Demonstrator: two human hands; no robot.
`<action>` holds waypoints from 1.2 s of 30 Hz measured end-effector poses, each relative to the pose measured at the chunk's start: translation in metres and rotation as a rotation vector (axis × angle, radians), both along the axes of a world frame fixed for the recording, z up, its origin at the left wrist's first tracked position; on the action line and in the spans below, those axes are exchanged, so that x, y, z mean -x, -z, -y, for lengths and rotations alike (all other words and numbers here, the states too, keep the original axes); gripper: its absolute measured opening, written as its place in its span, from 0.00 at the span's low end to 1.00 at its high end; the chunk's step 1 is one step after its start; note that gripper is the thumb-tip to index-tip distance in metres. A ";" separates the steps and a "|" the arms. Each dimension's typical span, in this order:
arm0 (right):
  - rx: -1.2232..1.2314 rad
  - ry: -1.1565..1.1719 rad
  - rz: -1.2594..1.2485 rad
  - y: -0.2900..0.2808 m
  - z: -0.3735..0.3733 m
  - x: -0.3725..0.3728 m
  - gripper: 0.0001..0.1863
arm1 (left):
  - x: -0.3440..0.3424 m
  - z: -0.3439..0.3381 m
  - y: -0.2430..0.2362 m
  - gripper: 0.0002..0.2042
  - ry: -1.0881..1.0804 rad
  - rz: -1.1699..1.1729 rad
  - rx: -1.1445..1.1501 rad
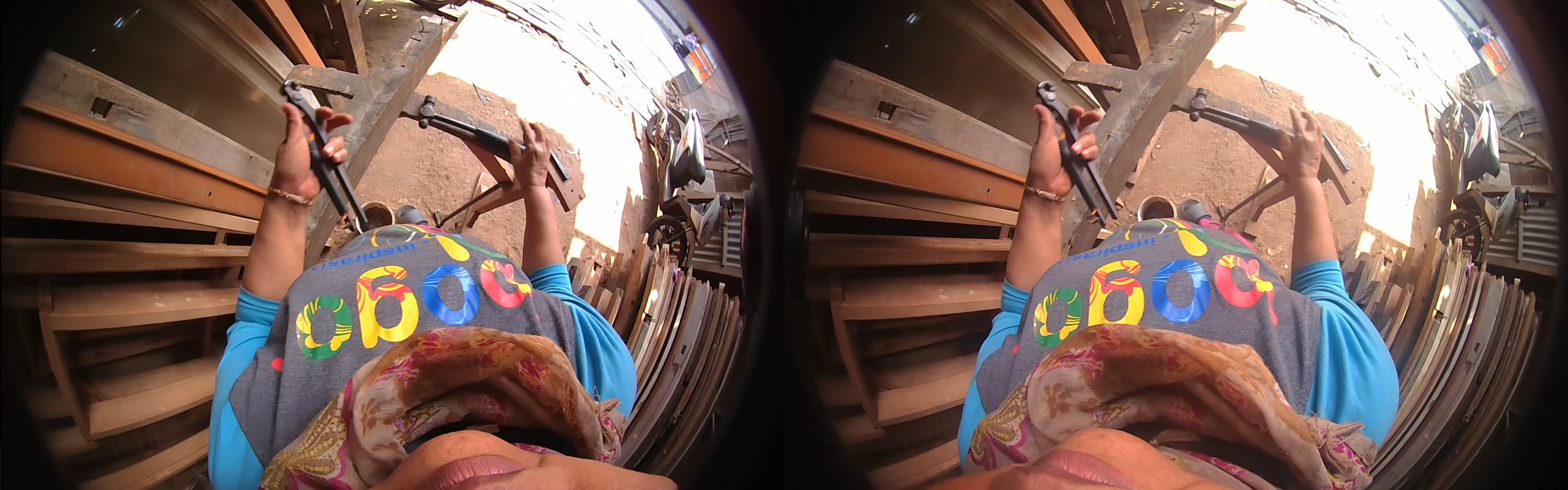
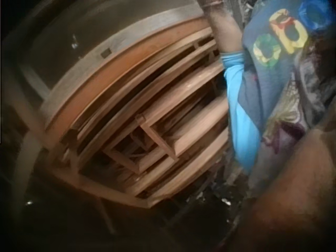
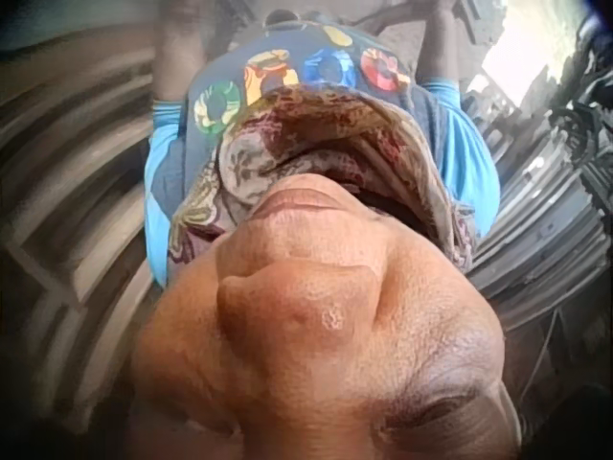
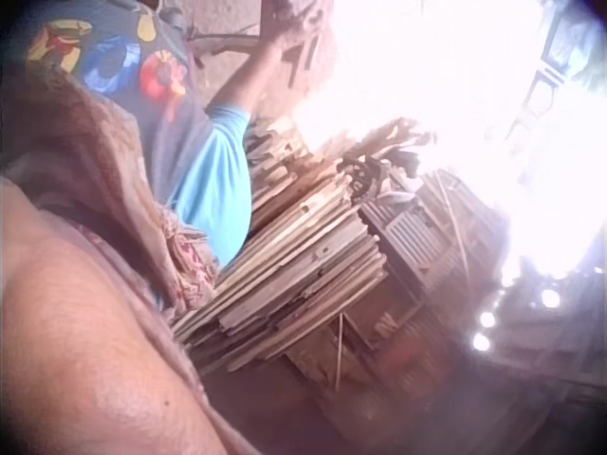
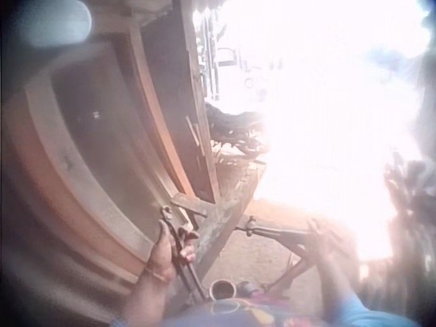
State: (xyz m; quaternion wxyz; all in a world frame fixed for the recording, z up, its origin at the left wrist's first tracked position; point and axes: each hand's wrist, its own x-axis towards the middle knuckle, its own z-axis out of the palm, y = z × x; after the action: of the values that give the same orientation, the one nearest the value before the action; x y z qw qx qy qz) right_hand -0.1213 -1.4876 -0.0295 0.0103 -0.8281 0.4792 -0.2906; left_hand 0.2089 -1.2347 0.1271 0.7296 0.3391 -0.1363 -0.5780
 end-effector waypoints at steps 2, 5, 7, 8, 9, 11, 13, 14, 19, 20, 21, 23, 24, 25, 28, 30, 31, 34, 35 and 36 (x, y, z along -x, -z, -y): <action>0.095 -0.313 0.097 -0.037 -0.061 -0.044 0.35 | 0.005 0.009 0.005 0.29 0.081 -0.076 0.045; -0.006 -0.652 0.217 -0.078 -0.152 -0.081 0.40 | 0.044 0.016 0.010 0.29 -0.001 -0.177 -0.168; -0.003 -0.832 0.280 -0.093 -0.187 -0.086 0.35 | 0.058 0.015 0.044 0.27 0.133 -0.280 -0.176; 0.013 -0.932 0.280 -0.105 -0.200 -0.086 0.32 | 0.039 0.012 0.109 0.28 0.498 -0.610 0.145; -0.007 -0.930 0.220 -0.098 -0.205 -0.074 0.25 | 0.085 0.006 0.071 0.30 0.448 -0.362 -0.215; -0.087 -0.958 0.250 -0.079 -0.217 -0.054 0.15 | 0.104 -0.010 0.109 0.29 0.758 -0.378 -0.117; -0.285 -0.895 0.446 -0.065 -0.227 -0.028 0.08 | 0.116 -0.021 0.133 0.28 0.938 -0.152 -0.318; -0.415 -0.799 0.574 -0.062 -0.234 -0.012 0.06 | 0.121 -0.027 0.141 0.28 1.040 -0.004 -0.453; -0.854 -0.040 0.470 -0.038 -0.250 0.088 0.14 | 0.139 -0.062 0.151 0.25 0.784 0.136 -0.461; -0.793 -0.002 0.339 -0.033 -0.248 0.106 0.15 | 0.138 -0.067 0.159 0.24 0.738 0.085 -0.445; -0.729 0.030 0.207 -0.027 -0.245 0.123 0.16 | 0.138 -0.071 0.167 0.24 0.701 0.072 -0.474; -0.771 0.100 0.178 -0.017 -0.245 0.156 0.17 | 0.135 -0.081 0.180 0.23 0.630 0.071 -0.530; -0.792 0.126 0.162 -0.013 -0.244 0.170 0.18 | 0.136 -0.086 0.185 0.22 0.593 0.081 -0.559; -0.826 0.170 0.158 -0.009 -0.242 0.183 0.20 | 0.138 -0.089 0.192 0.22 0.567 0.082 -0.587; -0.933 0.217 0.200 -0.012 -0.230 0.211 0.24 | 0.153 -0.091 0.200 0.21 0.490 0.091 -0.658; -1.003 0.225 0.239 -0.005 -0.218 0.234 0.30 | 0.169 -0.086 0.217 0.21 0.440 0.096 -0.727; -1.040 0.251 0.216 0.000 -0.212 0.250 0.32 | 0.177 -0.078 0.227 0.22 0.422 0.149 -0.766; -1.192 0.317 0.206 0.025 -0.194 0.313 0.38 | 0.231 -0.046 0.242 0.21 0.312 0.254 -0.891; -1.146 0.357 0.137 0.030 -0.189 0.336 0.37 | 0.254 -0.032 0.242 0.21 0.263 0.301 -0.902; -1.101 0.399 0.077 0.034 -0.182 0.360 0.36 | 0.280 -0.016 0.240 0.20 0.218 0.354 -0.915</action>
State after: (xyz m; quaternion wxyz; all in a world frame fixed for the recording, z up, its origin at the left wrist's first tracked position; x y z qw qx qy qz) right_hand -0.4814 -1.3052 -0.0639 0.4014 -0.5834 0.7056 -0.0253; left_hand -0.0709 -1.2190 -0.1132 0.4070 0.7009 -0.0251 -0.5852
